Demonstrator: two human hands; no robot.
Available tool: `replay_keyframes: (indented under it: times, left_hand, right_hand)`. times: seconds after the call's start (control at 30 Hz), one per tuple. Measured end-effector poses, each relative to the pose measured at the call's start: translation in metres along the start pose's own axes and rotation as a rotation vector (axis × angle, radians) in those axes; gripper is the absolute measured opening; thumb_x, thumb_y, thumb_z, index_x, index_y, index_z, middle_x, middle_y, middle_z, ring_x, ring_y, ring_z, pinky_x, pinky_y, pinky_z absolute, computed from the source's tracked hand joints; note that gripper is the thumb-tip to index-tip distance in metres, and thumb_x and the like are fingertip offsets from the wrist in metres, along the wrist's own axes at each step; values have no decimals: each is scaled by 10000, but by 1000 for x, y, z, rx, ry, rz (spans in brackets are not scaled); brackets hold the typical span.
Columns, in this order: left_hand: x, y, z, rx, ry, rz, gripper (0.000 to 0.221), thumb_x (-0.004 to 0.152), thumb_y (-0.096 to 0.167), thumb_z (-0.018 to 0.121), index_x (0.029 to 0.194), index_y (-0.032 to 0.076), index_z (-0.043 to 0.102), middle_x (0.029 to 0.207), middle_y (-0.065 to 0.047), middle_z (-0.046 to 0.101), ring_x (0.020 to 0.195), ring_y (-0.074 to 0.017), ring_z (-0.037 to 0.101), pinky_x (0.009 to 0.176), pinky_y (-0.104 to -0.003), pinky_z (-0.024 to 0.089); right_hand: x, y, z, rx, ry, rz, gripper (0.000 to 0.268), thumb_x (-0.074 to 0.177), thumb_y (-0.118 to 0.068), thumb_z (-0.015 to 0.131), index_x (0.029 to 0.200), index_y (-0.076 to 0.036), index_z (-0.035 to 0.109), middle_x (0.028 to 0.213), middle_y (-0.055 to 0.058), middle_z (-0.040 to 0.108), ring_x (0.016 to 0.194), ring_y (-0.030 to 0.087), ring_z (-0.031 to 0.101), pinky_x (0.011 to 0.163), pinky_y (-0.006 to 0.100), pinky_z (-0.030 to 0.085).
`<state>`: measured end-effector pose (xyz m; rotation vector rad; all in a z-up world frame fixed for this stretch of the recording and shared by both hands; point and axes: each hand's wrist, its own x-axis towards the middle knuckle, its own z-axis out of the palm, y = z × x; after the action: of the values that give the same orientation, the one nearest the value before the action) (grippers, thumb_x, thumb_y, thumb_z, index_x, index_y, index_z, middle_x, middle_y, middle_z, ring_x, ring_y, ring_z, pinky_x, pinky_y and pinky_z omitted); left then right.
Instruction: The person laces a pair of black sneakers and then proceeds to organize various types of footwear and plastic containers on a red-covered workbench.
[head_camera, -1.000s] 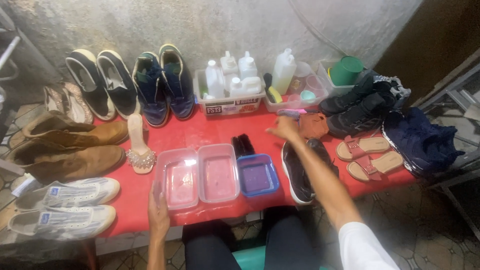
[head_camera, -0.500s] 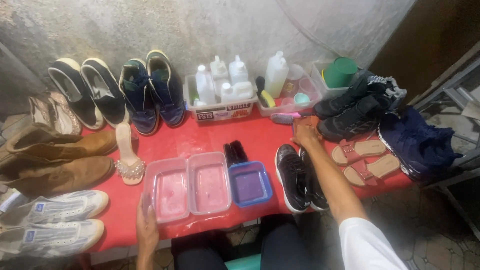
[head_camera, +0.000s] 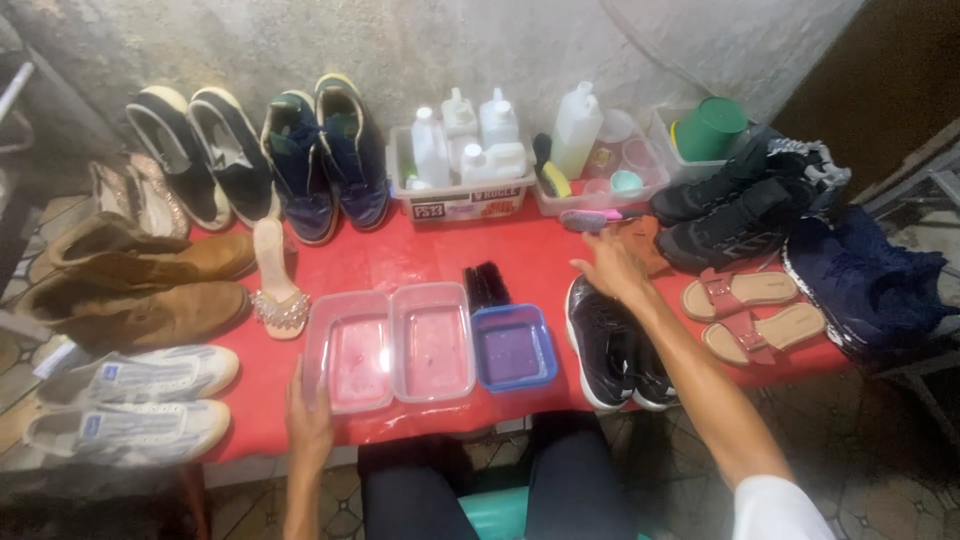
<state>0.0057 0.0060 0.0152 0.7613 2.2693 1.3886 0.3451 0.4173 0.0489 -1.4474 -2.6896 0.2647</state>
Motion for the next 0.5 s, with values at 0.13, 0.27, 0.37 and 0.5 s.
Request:
replay_keyframes:
  times: [0.13, 0.27, 0.37, 0.5]
  left_hand:
    - [-4, -15, 8, 221, 284, 522, 581, 963, 100, 625, 1517, 26, 468, 1432, -246, 488, 1360, -396, 493, 1141, -542, 453]
    - [-16, 3, 14, 407, -45, 659, 469, 951, 319, 669, 1409, 236, 608, 1174, -111, 658, 1066, -246, 607, 997, -438, 514]
    - [-21, -6, 20, 450, -191, 664, 490, 871, 298, 766, 1339, 225, 643, 1143, -94, 662, 960, -220, 649, 833, -366, 621]
    - [-25, -28, 15, 424, -168, 626, 273, 876, 157, 757, 1146, 117, 748, 1132, -69, 689, 1012, -236, 669, 790, -390, 624]
  right_hand:
    - [-81, -87, -43, 318, 12, -34, 505, 967, -371, 662, 1383, -87, 624, 1396, 156, 637, 1299, 309, 606, 1078, 470, 489]
    - [-135, -135, -13, 497, 229, -437, 256, 887, -312, 751, 1074, -140, 780, 1050, 72, 767, 947, 238, 707, 912, 380, 532]
    - [-164, -166, 28, 525, 235, -562, 167, 878, -282, 774, 1003, -172, 780, 1014, 57, 712, 938, 242, 662, 888, 434, 488]
    - [-180, -201, 61, 336, 341, -695, 187, 891, -157, 803, 1049, -134, 707, 941, 82, 667, 798, 208, 633, 722, 323, 542]
